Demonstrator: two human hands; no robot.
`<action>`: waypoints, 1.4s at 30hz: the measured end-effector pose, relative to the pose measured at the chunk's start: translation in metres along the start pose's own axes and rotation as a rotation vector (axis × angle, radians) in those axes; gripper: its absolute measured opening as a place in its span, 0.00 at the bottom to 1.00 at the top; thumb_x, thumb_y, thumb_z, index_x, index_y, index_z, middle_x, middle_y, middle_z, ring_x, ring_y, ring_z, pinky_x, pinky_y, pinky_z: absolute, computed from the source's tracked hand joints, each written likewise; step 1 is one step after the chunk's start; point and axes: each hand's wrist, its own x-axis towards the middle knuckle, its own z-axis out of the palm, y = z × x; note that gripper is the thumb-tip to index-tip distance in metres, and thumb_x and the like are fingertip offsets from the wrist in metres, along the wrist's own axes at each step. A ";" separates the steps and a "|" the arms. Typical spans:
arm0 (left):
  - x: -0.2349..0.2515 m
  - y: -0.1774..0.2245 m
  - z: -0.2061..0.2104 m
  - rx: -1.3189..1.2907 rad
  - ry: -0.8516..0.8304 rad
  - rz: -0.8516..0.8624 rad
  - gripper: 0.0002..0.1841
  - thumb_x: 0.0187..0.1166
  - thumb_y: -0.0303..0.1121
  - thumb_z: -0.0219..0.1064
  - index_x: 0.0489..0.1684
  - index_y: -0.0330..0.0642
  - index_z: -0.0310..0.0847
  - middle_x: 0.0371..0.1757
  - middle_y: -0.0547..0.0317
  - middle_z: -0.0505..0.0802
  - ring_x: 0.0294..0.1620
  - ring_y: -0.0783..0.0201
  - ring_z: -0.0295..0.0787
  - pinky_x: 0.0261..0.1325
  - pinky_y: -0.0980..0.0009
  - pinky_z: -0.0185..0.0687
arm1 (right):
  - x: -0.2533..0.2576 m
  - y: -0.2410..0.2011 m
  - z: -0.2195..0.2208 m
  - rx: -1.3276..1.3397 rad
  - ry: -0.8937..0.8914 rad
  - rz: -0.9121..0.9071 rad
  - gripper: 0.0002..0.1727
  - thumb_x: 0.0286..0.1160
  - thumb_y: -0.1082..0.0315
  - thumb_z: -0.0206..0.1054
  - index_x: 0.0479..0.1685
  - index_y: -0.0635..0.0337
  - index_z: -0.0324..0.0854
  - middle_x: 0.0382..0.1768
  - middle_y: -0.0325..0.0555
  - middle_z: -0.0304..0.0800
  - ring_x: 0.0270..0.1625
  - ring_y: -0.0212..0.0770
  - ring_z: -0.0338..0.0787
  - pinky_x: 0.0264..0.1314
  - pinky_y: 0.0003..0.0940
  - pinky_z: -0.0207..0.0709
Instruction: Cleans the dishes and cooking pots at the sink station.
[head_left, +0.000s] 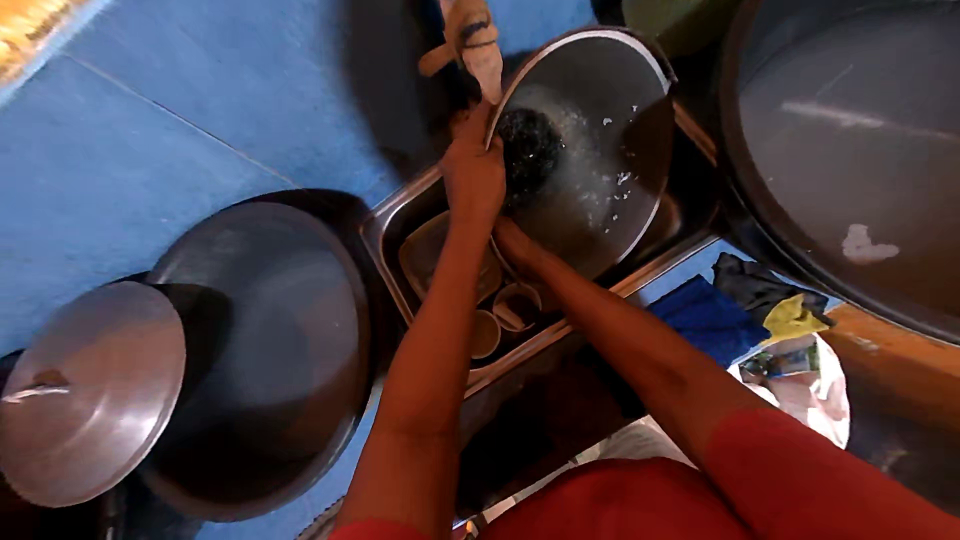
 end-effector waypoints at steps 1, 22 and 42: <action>0.001 0.000 0.002 0.000 0.007 0.011 0.26 0.86 0.27 0.57 0.85 0.46 0.73 0.80 0.46 0.82 0.80 0.57 0.79 0.83 0.61 0.69 | 0.004 0.022 -0.011 -0.166 -0.055 -0.018 0.29 0.97 0.58 0.39 0.87 0.65 0.63 0.83 0.57 0.72 0.84 0.45 0.72 0.88 0.41 0.62; -0.002 -0.004 -0.003 -0.002 0.037 -0.006 0.25 0.89 0.28 0.55 0.86 0.42 0.70 0.82 0.48 0.81 0.84 0.57 0.75 0.86 0.60 0.63 | 0.033 -0.010 -0.005 -0.354 -0.071 0.252 0.26 0.97 0.61 0.46 0.83 0.70 0.67 0.81 0.64 0.73 0.81 0.53 0.75 0.84 0.48 0.65; 0.012 -0.005 -0.006 -0.002 0.014 -0.018 0.26 0.86 0.27 0.56 0.84 0.49 0.74 0.79 0.51 0.84 0.83 0.58 0.76 0.85 0.60 0.66 | -0.039 0.039 -0.096 -1.049 -0.177 0.308 0.27 0.93 0.52 0.51 0.80 0.58 0.77 0.75 0.64 0.80 0.79 0.67 0.77 0.80 0.72 0.65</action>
